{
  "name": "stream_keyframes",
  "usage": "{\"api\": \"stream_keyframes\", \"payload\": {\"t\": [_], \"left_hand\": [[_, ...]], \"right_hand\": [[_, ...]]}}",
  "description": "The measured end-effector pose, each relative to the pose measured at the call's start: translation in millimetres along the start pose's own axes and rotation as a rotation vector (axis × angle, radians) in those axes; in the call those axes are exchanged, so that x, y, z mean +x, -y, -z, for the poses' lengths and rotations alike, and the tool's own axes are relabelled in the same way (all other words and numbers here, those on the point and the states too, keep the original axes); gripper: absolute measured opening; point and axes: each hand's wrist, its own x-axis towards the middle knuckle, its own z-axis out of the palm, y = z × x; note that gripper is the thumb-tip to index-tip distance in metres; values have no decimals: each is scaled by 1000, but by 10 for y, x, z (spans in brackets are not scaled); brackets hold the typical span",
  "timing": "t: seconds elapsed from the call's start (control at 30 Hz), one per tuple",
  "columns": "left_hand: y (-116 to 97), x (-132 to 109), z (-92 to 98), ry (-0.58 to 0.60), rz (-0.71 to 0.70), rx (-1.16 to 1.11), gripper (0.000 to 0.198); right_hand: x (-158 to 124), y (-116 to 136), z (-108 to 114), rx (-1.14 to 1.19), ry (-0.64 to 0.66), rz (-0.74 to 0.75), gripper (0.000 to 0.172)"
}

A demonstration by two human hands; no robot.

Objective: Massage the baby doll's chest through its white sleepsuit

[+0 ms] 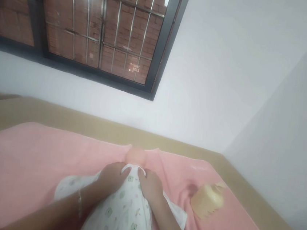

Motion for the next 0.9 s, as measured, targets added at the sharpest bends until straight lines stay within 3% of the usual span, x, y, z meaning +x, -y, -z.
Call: {"api": "stream_keyframes", "payload": {"t": [0.9], "left_hand": [[-6, 31, -19, 19, -4, -5, 42]], "right_hand": [[-10, 23, 40, -23, 18, 7, 62]]}}
